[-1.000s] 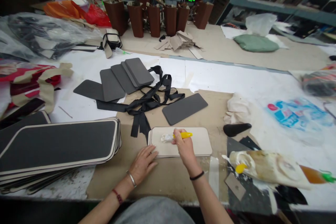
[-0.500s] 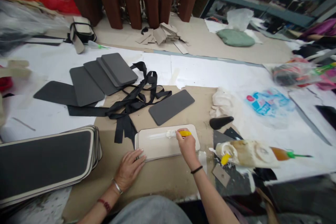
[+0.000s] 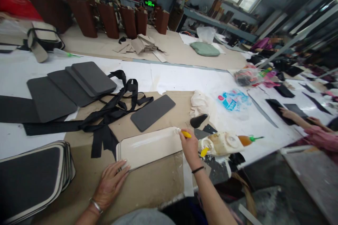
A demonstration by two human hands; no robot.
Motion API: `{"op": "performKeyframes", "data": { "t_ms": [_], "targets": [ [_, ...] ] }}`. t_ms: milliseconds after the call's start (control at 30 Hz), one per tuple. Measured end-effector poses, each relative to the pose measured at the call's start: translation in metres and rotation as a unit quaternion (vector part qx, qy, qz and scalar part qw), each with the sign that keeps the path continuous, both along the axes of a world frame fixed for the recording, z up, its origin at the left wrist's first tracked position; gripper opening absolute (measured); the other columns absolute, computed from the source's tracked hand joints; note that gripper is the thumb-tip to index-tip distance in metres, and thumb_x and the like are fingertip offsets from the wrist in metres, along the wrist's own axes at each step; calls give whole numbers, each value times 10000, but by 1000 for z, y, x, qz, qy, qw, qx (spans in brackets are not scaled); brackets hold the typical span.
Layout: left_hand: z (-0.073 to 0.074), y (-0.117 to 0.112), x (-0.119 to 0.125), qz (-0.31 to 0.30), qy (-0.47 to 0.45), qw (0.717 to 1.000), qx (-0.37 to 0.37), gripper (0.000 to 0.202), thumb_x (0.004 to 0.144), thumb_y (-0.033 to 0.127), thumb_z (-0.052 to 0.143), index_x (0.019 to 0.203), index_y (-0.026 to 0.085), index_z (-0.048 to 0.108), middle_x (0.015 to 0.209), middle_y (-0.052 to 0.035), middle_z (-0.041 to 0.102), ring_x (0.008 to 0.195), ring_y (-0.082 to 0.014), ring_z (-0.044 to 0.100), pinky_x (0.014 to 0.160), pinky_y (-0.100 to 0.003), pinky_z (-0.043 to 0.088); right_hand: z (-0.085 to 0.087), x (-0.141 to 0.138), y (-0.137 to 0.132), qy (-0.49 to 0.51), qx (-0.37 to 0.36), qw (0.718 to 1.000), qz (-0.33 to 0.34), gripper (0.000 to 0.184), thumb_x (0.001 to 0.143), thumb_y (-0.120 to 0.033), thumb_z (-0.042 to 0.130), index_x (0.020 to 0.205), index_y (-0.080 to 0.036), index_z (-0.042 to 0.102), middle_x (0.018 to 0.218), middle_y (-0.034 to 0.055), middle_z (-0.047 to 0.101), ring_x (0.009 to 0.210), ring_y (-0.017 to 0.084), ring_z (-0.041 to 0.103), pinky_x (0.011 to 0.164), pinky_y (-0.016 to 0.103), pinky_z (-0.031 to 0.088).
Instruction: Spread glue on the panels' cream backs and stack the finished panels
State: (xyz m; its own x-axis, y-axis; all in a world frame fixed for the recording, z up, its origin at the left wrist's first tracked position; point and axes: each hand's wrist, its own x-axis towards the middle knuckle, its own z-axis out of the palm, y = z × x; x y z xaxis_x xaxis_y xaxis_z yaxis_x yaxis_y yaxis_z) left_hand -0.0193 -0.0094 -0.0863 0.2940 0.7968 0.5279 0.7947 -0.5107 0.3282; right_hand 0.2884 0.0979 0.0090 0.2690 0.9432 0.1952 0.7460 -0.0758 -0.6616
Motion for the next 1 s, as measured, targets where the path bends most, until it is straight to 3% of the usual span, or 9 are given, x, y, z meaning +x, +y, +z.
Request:
{"op": "performKeyframes", "data": {
  "t_ms": [167,300,367,500,633,733,833,900,1000],
  "targets": [
    [-3,1,-1,-10,13,1000,7,216,844,155,473,1014,205,597,1058,-87,589,1009,-217,518,828,-372,426,-27,-61,-15,-106,26,983,151,156,843,-211,458,878,-159,601,876,114,623,849,243,553,767,380,463],
    [-2,0,0,-7,13,1000,8,223,837,141,477,1019,198,593,1058,-91,586,1012,-218,513,835,-376,426,-24,-97,-32,-60,29,959,277,155,841,-135,515,968,-186,587,925,70,624,867,209,543,784,333,476],
    [-1,0,1,-3,9,1000,0,230,835,129,469,1016,198,593,1060,-89,587,1014,-216,511,843,-378,425,-18,-88,-32,-55,53,959,275,157,848,-147,522,993,-176,576,954,72,621,890,209,538,810,335,471],
    [0,-1,1,-1,5,1000,-10,257,840,107,434,1010,211,596,1066,-77,594,1022,-214,507,846,-386,422,-19,-56,-18,-167,56,962,209,136,837,-96,507,944,-137,581,930,111,611,879,251,525,788,384,465],
    [-1,-1,1,-3,5,1000,-16,262,842,107,425,1008,215,598,1065,-73,598,1023,-213,505,842,-387,422,-27,-84,-18,-239,-4,943,233,185,799,-13,493,873,-145,599,834,91,609,811,251,519,709,363,476],
    [-2,-1,0,-3,5,1000,-19,260,836,104,434,1005,213,600,1066,-78,595,1017,-215,507,837,-389,423,-26,-137,-31,-180,-4,936,304,182,788,-37,540,914,-153,601,863,77,623,839,239,524,744,350,482],
    [-1,-1,0,-3,3,1000,-19,266,832,98,420,992,202,605,1037,-88,598,993,-216,515,829,-391,427,-22,-173,-38,-44,12,937,347,168,789,-84,577,925,-178,606,909,54,639,865,210,540,801,328,477],
    [0,-1,0,-1,-2,1000,-19,274,827,95,414,984,204,610,1025,-89,602,982,-215,520,824,-388,429,-22,-175,-37,50,14,938,342,138,803,-125,575,916,-194,612,904,40,647,854,189,558,806,315,479],
    [3,-1,2,7,-9,1000,-26,267,814,101,438,979,215,615,1031,-82,610,990,-207,523,831,-376,424,-24,-147,-27,101,21,948,300,129,835,-206,519,916,-197,619,910,54,652,865,190,573,813,340,479]
  ]
}}
